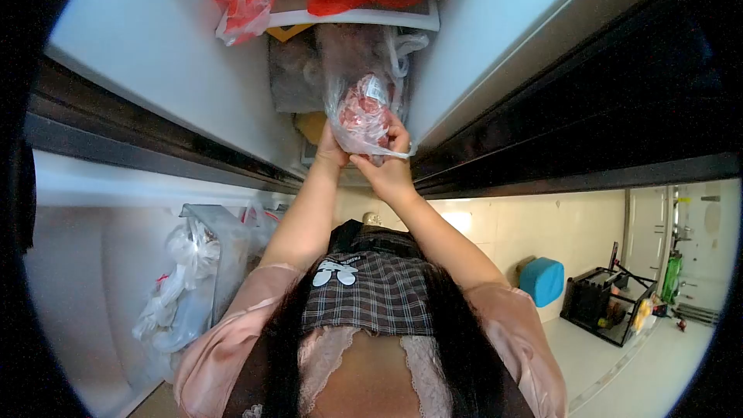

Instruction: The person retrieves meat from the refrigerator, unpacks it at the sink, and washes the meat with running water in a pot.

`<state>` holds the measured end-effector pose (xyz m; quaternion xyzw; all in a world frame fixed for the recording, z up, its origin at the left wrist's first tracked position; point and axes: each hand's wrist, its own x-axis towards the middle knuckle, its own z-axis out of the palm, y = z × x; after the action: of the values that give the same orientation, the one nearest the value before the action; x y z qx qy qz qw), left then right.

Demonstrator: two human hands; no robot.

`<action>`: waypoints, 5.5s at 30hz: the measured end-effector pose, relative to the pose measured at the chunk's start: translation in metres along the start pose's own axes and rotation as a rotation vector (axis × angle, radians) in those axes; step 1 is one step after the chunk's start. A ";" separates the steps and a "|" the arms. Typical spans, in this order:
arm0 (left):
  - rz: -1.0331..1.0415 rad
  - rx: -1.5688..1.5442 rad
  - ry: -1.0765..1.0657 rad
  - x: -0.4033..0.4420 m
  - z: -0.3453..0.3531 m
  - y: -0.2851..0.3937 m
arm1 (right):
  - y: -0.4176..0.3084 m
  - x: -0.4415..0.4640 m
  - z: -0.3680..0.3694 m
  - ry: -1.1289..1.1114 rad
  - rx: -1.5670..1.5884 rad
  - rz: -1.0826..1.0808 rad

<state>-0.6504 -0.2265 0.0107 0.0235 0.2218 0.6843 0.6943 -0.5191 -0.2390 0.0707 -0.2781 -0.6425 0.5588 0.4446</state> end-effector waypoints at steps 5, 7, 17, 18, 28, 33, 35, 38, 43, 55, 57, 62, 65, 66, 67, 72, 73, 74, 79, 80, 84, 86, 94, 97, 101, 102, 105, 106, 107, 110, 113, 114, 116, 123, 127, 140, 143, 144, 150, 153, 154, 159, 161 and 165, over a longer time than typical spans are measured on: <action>0.026 -0.053 -0.036 -0.007 0.009 0.003 | 0.013 -0.007 -0.007 -0.017 -0.022 0.110; 0.043 -0.077 -0.048 -0.002 0.001 0.001 | 0.010 -0.009 -0.008 -0.026 -0.020 0.178; 0.111 -0.011 0.101 -0.004 -0.002 0.008 | -0.006 -0.021 -0.012 -0.006 0.160 0.252; 0.114 -0.011 0.101 -0.003 -0.003 0.009 | -0.007 -0.022 -0.015 -0.037 0.151 0.245; 0.094 0.051 0.191 0.014 -0.029 0.028 | -0.070 -0.024 -0.035 -0.055 0.446 0.440; 0.094 0.122 0.365 0.022 -0.044 0.022 | -0.084 -0.014 -0.046 -0.079 0.389 0.446; 0.176 0.620 0.449 0.020 -0.045 0.017 | -0.070 -0.017 -0.043 -0.068 0.221 0.343; 0.122 0.582 0.498 -0.027 0.008 0.015 | -0.064 -0.022 -0.032 -0.057 0.046 0.233; 0.039 0.587 0.395 -0.064 0.029 0.021 | -0.068 -0.016 -0.025 -0.096 -0.216 0.116; 0.060 0.656 0.052 -0.088 0.049 0.022 | -0.058 -0.023 -0.025 -0.332 -0.703 -0.280; 0.075 0.640 0.020 -0.086 0.044 0.022 | -0.060 -0.028 -0.025 -0.365 -0.657 -0.321; 0.091 0.565 -0.097 -0.082 0.029 0.021 | -0.063 -0.032 -0.025 -0.353 -0.671 -0.292; 0.059 0.508 -0.162 -0.079 0.026 0.019 | -0.065 -0.033 -0.028 -0.363 -0.706 -0.292; 0.075 0.510 -0.174 -0.079 0.025 0.019 | -0.065 -0.033 -0.028 -0.353 -0.686 -0.302; 0.090 0.512 -0.183 -0.079 0.024 0.018 | -0.065 -0.034 -0.029 -0.345 -0.665 -0.310; 0.108 0.520 -0.230 -0.080 0.023 0.018 | -0.053 -0.037 -0.029 -0.285 -0.544 -0.297; 0.122 0.524 -0.226 -0.081 0.024 0.017 | -0.050 -0.038 -0.029 -0.269 -0.510 -0.294; 0.122 0.524 -0.225 -0.082 0.025 0.016 | -0.048 -0.037 -0.030 -0.268 -0.509 -0.294; 0.169 0.520 -0.190 -0.084 0.027 0.012 | -0.044 -0.038 -0.028 -0.200 -0.237 -0.119; 0.170 0.520 -0.189 -0.084 0.025 0.012 | -0.043 -0.037 -0.028 -0.201 -0.236 -0.119; 0.144 0.541 -0.119 -0.081 0.026 0.011 | -0.042 -0.034 -0.034 -0.213 -0.395 -0.239; 0.109 0.566 -0.072 -0.081 0.032 0.014 | -0.044 -0.032 -0.040 -0.225 -0.397 -0.246; 0.014 0.546 0.032 -0.082 0.006 0.015 | -0.042 -0.015 -0.047 -0.498 -0.559 -0.491; 0.124 0.315 0.018 -0.087 -0.011 0.007 | -0.053 -0.020 -0.043 -0.379 -0.427 -0.448; 0.160 0.199 0.007 -0.084 -0.034 0.011 | -0.055 -0.022 -0.047 -0.318 -0.377 -0.287; 0.168 0.199 0.011 -0.088 -0.030 0.013 | -0.057 -0.020 -0.046 -0.325 -0.372 -0.290; 0.303 0.312 0.039 -0.099 -0.019 0.018 | -0.066 -0.011 -0.042 -0.389 -0.526 -0.019; 0.344 0.320 0.038 -0.101 -0.014 0.018 | -0.070 -0.006 -0.039 -0.346 -0.657 -0.222; 0.388 0.328 0.039 -0.103 -0.011 0.019 | -0.071 0.000 -0.035 -0.299 -0.782 -0.428; 0.402 0.373 0.013 -0.106 -0.004 0.018 | -0.059 0.023 -0.010 -0.222 -0.621 -0.423; 0.416 0.514 0.049 -0.108 0.004 0.015 | -0.072 0.040 0.007 -0.303 -0.948 -0.075; 0.389 0.540 -0.024 -0.109 0.004 0.017 | -0.074 0.048 0.011 -0.391 -0.945 0.069; 0.393 0.539 0.020 -0.107 0.007 0.015 | -0.068 0.051 0.012 -0.387 -0.872 0.065; 0.254 0.829 0.119 -0.106 0.002 0.013 | -0.061 0.046 0.013 -0.172 -0.717 -0.409; 0.625 1.374 0.131 -0.099 0.029 -0.001 | -0.073 0.043 0.009 -0.185 -0.673 -0.663; 0.277 0.665 0.695 -0.199 -0.043 -0.075 | -0.110 -0.048 -0.021 -0.365 -0.008 -0.068; -0.029 0.462 0.934 -0.285 -0.193 -0.118 | -0.098 -0.098 -0.031 -0.391 0.224 0.129; 0.024 0.128 1.106 -0.315 -0.202 -0.123 | -0.098 -0.116 -0.035 -0.394 0.172 0.128; -0.866 1.336 1.322 -0.434 -0.344 -0.093 | -0.093 -0.205 -0.082 -0.344 0.026 0.297; -0.376 1.402 1.399 -0.460 -0.337 -0.064 | -0.104 -0.241 -0.118 -0.241 -0.035 0.389; 0.283 0.925 1.417 -0.465 -0.333 -0.050 | -0.101 -0.252 -0.125 -0.180 -0.106 0.383; 0.246 0.613 1.386 -0.492 -0.274 0.006 | -0.112 -0.308 -0.178 0.075 -0.239 0.440; 0.086 0.737 1.300 -0.499 -0.271 0.001 | -0.111 -0.327 -0.187 0.151 -0.254 0.447; 0.070 0.869 1.232 -0.489 -0.266 -0.003 | -0.105 -0.351 -0.210 0.240 -0.283 0.529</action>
<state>-0.7205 -0.7686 -0.0946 -0.0846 0.8188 0.4463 0.3509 -0.1607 -0.4632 0.0765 -0.5585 -0.5621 0.5233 0.3134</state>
